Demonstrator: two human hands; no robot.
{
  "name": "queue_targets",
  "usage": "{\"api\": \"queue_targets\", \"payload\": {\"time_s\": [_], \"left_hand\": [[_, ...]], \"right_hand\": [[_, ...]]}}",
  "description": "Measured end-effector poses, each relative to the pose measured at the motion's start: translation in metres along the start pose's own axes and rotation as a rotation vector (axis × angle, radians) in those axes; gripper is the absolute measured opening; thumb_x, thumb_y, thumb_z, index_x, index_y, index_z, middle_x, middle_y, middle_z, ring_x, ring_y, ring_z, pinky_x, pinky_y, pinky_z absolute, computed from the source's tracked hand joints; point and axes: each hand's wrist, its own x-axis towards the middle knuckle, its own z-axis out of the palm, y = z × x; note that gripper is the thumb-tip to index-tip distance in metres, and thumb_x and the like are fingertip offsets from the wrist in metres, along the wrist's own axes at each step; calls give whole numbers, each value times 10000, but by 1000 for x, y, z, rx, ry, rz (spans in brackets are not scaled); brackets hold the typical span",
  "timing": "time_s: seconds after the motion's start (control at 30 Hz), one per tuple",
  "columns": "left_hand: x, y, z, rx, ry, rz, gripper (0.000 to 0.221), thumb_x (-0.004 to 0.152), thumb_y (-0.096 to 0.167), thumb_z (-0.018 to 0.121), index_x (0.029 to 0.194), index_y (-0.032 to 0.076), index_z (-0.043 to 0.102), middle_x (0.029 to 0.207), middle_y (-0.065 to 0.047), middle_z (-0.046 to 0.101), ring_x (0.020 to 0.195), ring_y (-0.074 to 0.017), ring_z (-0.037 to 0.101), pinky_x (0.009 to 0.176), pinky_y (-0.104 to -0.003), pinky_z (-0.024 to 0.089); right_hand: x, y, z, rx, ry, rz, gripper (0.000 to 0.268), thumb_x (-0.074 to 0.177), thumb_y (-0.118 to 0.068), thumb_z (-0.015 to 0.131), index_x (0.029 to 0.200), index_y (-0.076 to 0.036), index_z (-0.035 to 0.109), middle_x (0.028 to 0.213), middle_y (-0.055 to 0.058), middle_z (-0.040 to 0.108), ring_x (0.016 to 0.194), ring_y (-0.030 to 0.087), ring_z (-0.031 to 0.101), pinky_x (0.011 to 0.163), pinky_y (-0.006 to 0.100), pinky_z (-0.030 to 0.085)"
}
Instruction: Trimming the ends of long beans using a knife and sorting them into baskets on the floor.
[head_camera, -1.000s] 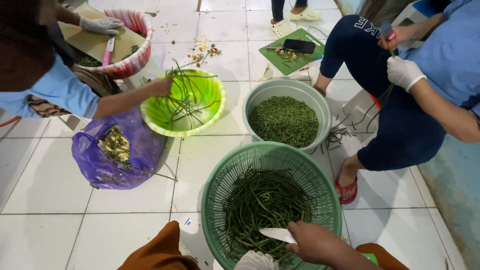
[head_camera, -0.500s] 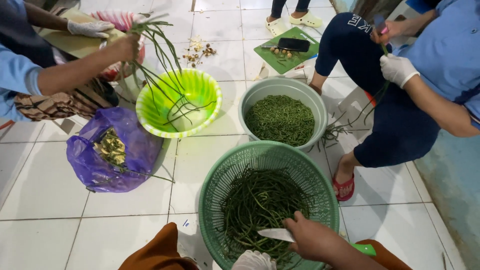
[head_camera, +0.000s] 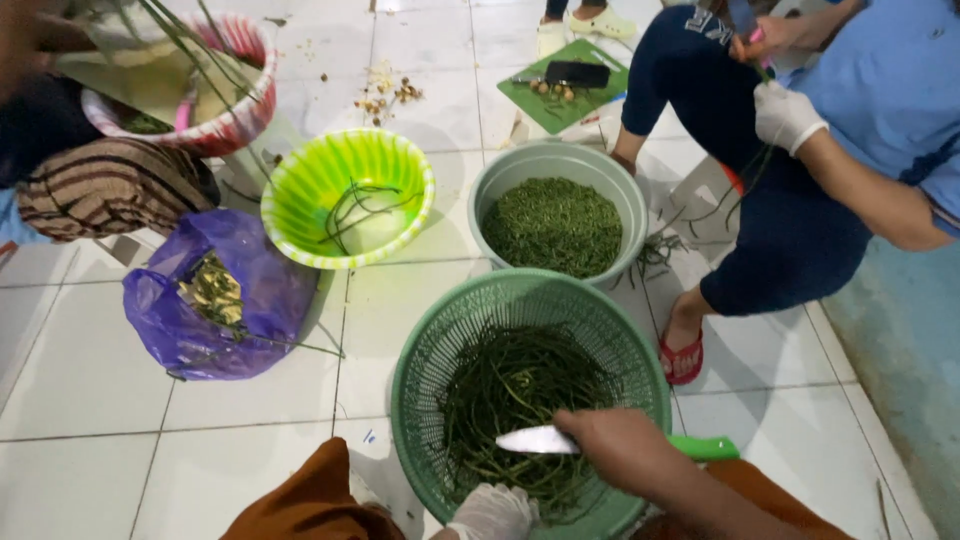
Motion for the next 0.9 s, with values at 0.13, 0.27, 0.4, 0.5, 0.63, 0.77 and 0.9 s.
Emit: {"api": "queue_targets", "payload": {"time_s": [0.13,0.27,0.4,0.5,0.63,0.77,0.9], "left_hand": [[2,-19,-21,28,136,27,372,790,312,552,1119,137,543,995,-99,566,888,-293,568,706,-422,438],[-15,-16,-32,122,225,17,536,787,266,542,1282,75,467,1029,-120,579,889,-308,580,745,-400,438],[-13,-13,-27,77,132,19,445,773,182,527,1210,101,510,1010,-114,567,870,-313,580,724,-396,462],[-3,-14,-20,-105,30,-10,447,873,365,461,1261,147,493,1102,-128,527,974,-325,572,794,-429,478],[19,-13,-32,-351,-55,-110,391,847,415,452,1113,173,606,1128,-113,582,1057,-325,571,879,-432,469],[88,-32,-15,-283,255,-158,251,798,325,542,937,166,678,918,-104,660,887,-303,655,768,-414,537],[165,-55,-22,-280,411,-174,240,800,289,599,976,136,654,952,-126,602,927,-312,635,796,-415,536]], "right_hand": [[-5,20,-4,19,221,72,73,860,-192,503,915,-234,524,785,5,620,696,201,613,596,367,470],[-28,28,-36,66,296,289,311,776,27,527,992,-195,500,745,63,602,633,260,620,483,411,447],[-48,35,-47,136,225,421,125,871,-115,511,974,-184,506,700,72,581,571,247,547,481,378,396],[-57,39,-50,192,234,399,133,868,-60,496,955,-161,503,768,85,567,612,271,557,481,400,367],[-61,53,-39,290,321,410,111,874,-166,548,976,-145,509,833,92,562,735,302,553,626,440,424],[-73,59,-43,286,402,450,174,862,-223,547,1005,-125,564,768,116,629,781,348,649,692,477,509],[-80,67,-47,357,444,479,117,885,-223,495,875,-113,535,688,114,591,714,339,634,634,454,487]]}}
